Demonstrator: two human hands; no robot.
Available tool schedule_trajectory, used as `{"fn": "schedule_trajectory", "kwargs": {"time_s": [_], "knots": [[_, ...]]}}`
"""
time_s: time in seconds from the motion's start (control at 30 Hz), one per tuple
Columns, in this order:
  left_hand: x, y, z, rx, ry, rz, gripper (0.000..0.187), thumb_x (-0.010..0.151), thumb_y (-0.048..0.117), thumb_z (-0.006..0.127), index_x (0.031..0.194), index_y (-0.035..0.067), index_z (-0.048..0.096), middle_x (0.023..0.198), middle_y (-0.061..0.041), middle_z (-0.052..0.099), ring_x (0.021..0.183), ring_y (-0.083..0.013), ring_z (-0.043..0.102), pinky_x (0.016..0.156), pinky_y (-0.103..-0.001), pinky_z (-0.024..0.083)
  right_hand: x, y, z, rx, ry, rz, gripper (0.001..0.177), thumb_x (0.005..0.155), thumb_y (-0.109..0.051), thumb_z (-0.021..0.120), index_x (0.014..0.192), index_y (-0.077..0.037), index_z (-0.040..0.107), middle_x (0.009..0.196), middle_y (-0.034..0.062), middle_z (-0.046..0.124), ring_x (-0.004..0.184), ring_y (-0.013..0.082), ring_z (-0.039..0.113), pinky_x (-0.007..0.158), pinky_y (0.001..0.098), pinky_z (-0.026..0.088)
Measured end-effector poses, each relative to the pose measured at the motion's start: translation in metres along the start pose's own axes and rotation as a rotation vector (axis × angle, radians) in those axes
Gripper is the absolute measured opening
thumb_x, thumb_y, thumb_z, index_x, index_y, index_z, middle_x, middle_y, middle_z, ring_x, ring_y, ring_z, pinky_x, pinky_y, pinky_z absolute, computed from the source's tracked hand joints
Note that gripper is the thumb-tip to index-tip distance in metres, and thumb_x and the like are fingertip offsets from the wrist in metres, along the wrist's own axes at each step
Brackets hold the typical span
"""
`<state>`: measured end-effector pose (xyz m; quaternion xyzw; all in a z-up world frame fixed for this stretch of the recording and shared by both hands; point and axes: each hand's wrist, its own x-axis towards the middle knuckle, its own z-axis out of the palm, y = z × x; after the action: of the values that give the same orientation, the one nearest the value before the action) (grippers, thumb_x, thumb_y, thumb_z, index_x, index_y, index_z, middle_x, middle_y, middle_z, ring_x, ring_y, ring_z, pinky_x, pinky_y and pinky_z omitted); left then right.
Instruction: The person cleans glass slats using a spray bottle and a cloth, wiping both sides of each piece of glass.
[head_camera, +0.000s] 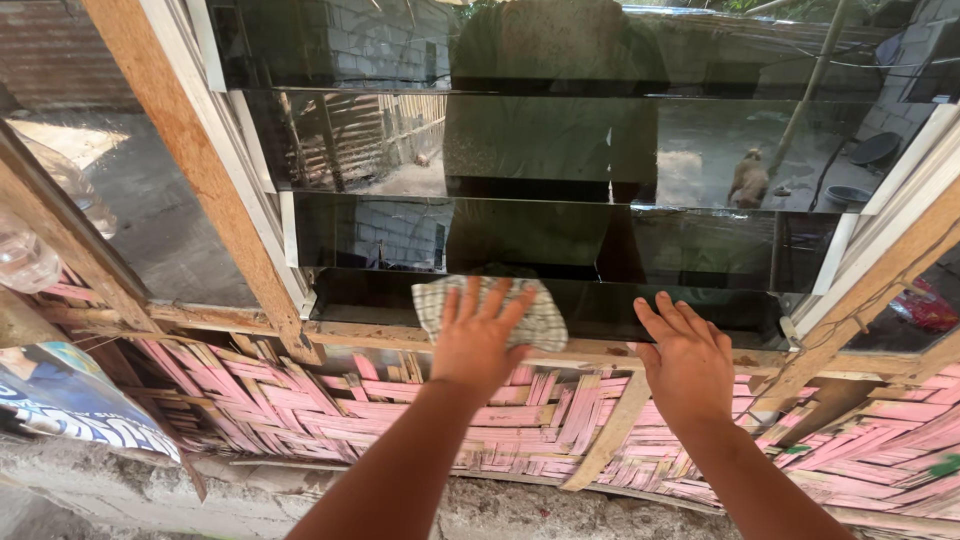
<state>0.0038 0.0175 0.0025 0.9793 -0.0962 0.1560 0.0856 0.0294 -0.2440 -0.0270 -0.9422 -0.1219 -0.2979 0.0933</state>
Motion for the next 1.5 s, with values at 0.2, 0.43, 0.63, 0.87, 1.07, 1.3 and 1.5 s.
{"fn": "schedule_trajectory", "kwargs": {"time_s": [0.2, 0.43, 0.63, 0.87, 1.07, 1.3, 1.5], "knots": [[-0.02, -0.054, 0.008, 0.059, 0.095, -0.197, 0.075, 0.087, 0.028, 0.074, 0.153, 0.034, 0.04, 0.162, -0.001, 0.038, 0.155, -0.0344, 0.024, 0.126, -0.052, 0.02, 0.005, -0.008, -0.001, -0.033, -0.078, 0.076, 0.061, 0.085, -0.02, 0.072, 0.144, -0.023, 0.057, 0.154, 0.0052, 0.05, 0.144, 0.0241, 0.043, 0.117, 0.0452, 0.032], [-0.011, -0.034, 0.02, 0.265, 0.115, -0.201, 0.083, 0.082, 0.009, 0.072, 0.157, 0.026, 0.04, 0.164, -0.011, 0.035, 0.151, -0.0444, 0.024, 0.12, -0.057, 0.021, 0.015, -0.066, 0.011, -0.024, -0.161, -0.132, 0.067, 0.084, -0.02, 0.071, 0.148, -0.021, 0.05, 0.158, 0.0091, 0.041, 0.148, 0.0286, 0.034, 0.119, 0.0504, 0.026], [-0.029, -0.05, -0.001, -0.015, 0.052, -0.14, 0.069, 0.09, 0.043, 0.061, 0.154, 0.031, 0.039, 0.166, -0.005, 0.03, 0.155, -0.0387, 0.017, 0.123, -0.051, 0.018, 0.027, -0.11, 0.017, 0.091, -0.19, -0.182, 0.071, 0.081, -0.017, 0.076, 0.149, -0.023, 0.053, 0.156, 0.0073, 0.043, 0.145, 0.0284, 0.036, 0.117, 0.0489, 0.029], [-0.031, -0.102, -0.009, 0.058, 0.068, -0.269, 0.063, 0.099, 0.056, 0.039, 0.157, 0.032, 0.037, 0.165, -0.008, 0.029, 0.151, -0.041, 0.012, 0.12, -0.054, 0.016, 0.03, -0.105, 0.017, 0.035, -0.109, -0.233, 0.063, 0.078, -0.008, 0.074, 0.139, -0.017, 0.059, 0.149, 0.0043, 0.054, 0.139, 0.026, 0.048, 0.113, 0.0421, 0.039], [-0.025, -0.083, -0.014, 0.049, 0.074, -0.345, 0.056, 0.101, 0.051, 0.039, 0.152, 0.029, 0.043, 0.161, -0.007, 0.035, 0.153, -0.0403, 0.015, 0.123, -0.055, 0.012, 0.031, -0.104, 0.02, 0.094, -0.08, -0.198, 0.053, 0.078, -0.012, 0.072, 0.131, -0.016, 0.066, 0.143, 0.0055, 0.06, 0.133, 0.0279, 0.055, 0.113, 0.0444, 0.041], [-0.022, -0.105, -0.029, -0.043, 0.061, -0.322, 0.054, 0.101, 0.052, 0.04, 0.149, 0.027, 0.046, 0.158, -0.009, 0.039, 0.15, -0.0396, 0.017, 0.122, -0.052, 0.011, 0.033, -0.105, 0.021, 0.11, -0.075, -0.176, 0.052, 0.079, -0.011, 0.067, 0.131, -0.017, 0.068, 0.142, 0.006, 0.061, 0.131, 0.0286, 0.056, 0.113, 0.0443, 0.04], [-0.021, -0.117, -0.026, -0.005, 0.135, -0.489, 0.052, 0.097, 0.047, 0.048, 0.144, 0.027, 0.058, 0.155, -0.007, 0.05, 0.154, -0.0372, 0.026, 0.127, -0.049, 0.018, 0.033, -0.103, 0.022, 0.134, -0.089, -0.163, 0.051, 0.079, -0.009, 0.066, 0.13, -0.016, 0.068, 0.141, 0.0063, 0.062, 0.131, 0.0286, 0.057, 0.114, 0.0445, 0.04]]}}
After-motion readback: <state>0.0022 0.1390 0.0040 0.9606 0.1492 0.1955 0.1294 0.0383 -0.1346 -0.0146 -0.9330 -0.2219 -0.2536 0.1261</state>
